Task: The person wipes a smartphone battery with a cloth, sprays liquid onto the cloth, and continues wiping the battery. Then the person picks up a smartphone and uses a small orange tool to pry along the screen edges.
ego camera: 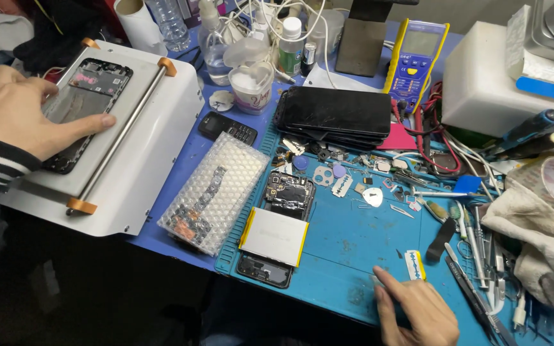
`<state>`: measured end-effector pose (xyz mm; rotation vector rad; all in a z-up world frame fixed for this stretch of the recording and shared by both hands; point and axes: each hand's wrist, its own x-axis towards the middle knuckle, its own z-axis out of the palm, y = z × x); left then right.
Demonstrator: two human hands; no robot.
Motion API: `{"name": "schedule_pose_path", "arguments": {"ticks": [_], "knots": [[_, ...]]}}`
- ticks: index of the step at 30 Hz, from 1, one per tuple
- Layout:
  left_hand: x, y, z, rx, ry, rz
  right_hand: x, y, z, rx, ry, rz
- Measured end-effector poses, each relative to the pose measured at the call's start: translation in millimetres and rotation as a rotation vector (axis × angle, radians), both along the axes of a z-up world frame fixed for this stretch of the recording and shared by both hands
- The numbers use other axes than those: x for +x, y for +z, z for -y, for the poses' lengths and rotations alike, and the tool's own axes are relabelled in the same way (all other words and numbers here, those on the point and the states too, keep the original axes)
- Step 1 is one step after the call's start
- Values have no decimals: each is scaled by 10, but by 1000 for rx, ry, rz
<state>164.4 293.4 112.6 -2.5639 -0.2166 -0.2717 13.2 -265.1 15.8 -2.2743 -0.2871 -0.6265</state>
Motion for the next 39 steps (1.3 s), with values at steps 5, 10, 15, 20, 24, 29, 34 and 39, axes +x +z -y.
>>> {"name": "schedule_pose_path", "arguments": {"ticks": [5, 10, 15, 20, 24, 29, 34, 39], "knots": [[-6, 30, 58, -114, 51, -26, 6, -5, -2, 13, 12, 13], [-97, 83, 241, -118, 49, -24, 9, -39, 14, 10, 11, -1], [-157, 117, 404, -107, 66, -30, 0, -5, 19, -8, 35, 4], [-164, 187, 521, -72, 4, -5, 6, -18, 51, -42, 59, 28], [-163, 145, 433, 15, -38, 73, 17, -18, 49, -59, 52, 59], [-284, 52, 294, -547, -290, 361, 4, 15, 51, -65, 60, 26], [-788, 601, 972, -1127, -463, 212, -7, 89, 12, -81, 55, 35], [-1410, 732, 2043, -1726, -434, -27, -2, 126, -15, -74, 34, 19]]}}
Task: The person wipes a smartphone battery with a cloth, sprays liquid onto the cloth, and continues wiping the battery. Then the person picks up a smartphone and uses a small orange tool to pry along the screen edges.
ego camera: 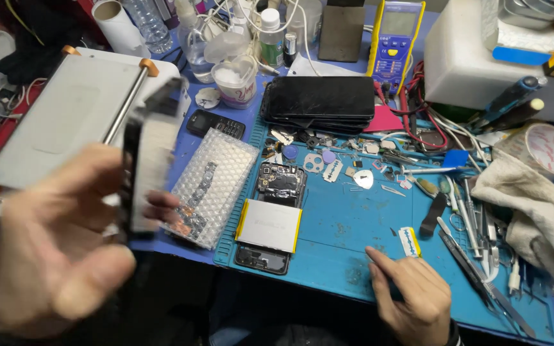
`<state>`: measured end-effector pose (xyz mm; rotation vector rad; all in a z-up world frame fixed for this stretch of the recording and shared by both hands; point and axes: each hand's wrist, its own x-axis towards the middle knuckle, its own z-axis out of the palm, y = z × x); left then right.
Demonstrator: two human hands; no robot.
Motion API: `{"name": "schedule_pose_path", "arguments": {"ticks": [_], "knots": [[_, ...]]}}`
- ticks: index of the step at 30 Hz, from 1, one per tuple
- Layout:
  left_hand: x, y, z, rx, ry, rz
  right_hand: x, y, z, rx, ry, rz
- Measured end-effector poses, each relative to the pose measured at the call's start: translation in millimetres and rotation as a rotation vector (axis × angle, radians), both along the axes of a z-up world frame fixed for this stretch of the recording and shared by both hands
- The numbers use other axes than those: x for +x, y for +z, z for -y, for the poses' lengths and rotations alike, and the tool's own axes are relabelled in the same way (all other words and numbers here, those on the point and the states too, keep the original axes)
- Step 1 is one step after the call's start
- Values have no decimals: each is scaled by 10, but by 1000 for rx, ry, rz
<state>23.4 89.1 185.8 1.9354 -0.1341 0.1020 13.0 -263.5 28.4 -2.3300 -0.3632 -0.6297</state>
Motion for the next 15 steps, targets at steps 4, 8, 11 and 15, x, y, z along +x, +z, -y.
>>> {"name": "schedule_pose_path", "arguments": {"ticks": [4, 8, 11, 15], "knots": [[-72, -787, 678, -842, -420, -7, -15, 106, 1, -18, 59, 67], [21, -1098, 1523, -1356, -391, -158, -215, 156, 116, 28, 76, 87], [59, -1235, 1808, -1214, -378, -119, -341, 275, 327, -129, 17, 37], [132, -1400, 2047, -1151, -389, -61, -256, 407, 554, -145, -154, -136]]}}
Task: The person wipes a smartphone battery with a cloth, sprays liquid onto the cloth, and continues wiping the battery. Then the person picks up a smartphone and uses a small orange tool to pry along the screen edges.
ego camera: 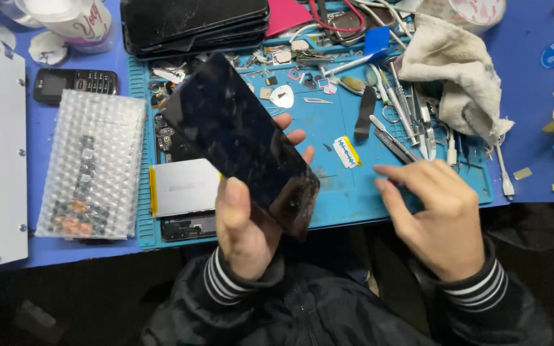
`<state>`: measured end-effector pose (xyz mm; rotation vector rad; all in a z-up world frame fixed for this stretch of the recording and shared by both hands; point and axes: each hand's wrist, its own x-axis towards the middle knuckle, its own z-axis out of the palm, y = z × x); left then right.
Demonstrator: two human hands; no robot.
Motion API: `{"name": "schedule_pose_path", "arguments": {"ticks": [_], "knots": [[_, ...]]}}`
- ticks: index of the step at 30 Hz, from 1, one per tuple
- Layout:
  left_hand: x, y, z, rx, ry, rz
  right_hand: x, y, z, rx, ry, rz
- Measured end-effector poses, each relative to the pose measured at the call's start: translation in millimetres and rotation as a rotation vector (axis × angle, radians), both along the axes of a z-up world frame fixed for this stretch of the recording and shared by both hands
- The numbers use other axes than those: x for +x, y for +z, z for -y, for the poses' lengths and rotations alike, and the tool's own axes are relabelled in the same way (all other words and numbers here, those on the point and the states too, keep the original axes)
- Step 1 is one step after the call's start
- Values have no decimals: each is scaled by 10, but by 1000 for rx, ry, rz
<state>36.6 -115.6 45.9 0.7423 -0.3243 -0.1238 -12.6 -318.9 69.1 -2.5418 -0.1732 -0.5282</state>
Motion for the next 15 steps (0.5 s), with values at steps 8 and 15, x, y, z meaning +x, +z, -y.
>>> {"name": "schedule_pose_path", "arguments": {"ticks": [8, 15], "knots": [[26, -228, 159, 187, 3, -84, 496, -17, -26, -334, -3, -92], [159, 24, 186, 458, 202, 183, 639, -95, 75, -330, -88, -277]]}}
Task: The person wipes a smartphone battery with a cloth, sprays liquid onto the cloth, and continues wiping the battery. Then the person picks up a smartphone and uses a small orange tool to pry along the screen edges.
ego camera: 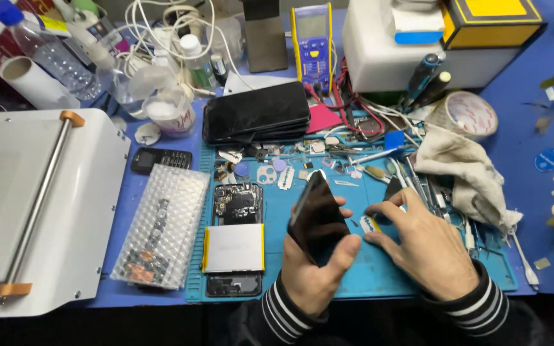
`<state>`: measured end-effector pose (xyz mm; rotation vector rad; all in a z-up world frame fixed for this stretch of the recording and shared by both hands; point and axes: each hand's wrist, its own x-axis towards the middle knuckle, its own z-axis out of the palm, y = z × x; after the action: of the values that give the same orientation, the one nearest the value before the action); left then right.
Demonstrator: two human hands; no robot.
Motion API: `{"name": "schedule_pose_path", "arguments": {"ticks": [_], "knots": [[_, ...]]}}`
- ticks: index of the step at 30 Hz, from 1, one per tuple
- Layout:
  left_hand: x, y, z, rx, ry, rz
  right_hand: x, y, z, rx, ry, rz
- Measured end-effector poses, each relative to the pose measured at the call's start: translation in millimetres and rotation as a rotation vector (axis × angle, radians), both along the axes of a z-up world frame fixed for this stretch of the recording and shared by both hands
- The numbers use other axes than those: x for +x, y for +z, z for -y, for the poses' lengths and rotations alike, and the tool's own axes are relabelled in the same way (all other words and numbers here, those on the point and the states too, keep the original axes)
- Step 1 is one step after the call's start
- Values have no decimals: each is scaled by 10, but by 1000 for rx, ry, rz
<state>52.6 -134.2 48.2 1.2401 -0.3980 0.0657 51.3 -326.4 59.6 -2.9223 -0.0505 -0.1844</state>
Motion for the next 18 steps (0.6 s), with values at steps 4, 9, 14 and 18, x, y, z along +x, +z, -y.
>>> {"name": "schedule_pose_path", "arguments": {"ticks": [4, 9, 14, 18], "knots": [[8, 127, -52, 117, 44, 96, 102, -14, 82, 89, -56, -219], [40, 233, -237, 114, 22, 169, 144, 11, 69, 101, -24, -257], [81, 266, -340, -75, 64, 133, 21, -98, 80, 478, 84, -28], [132, 267, -231, -251, 18, 58, -95, 0, -59, 754, 60, 65]]}}
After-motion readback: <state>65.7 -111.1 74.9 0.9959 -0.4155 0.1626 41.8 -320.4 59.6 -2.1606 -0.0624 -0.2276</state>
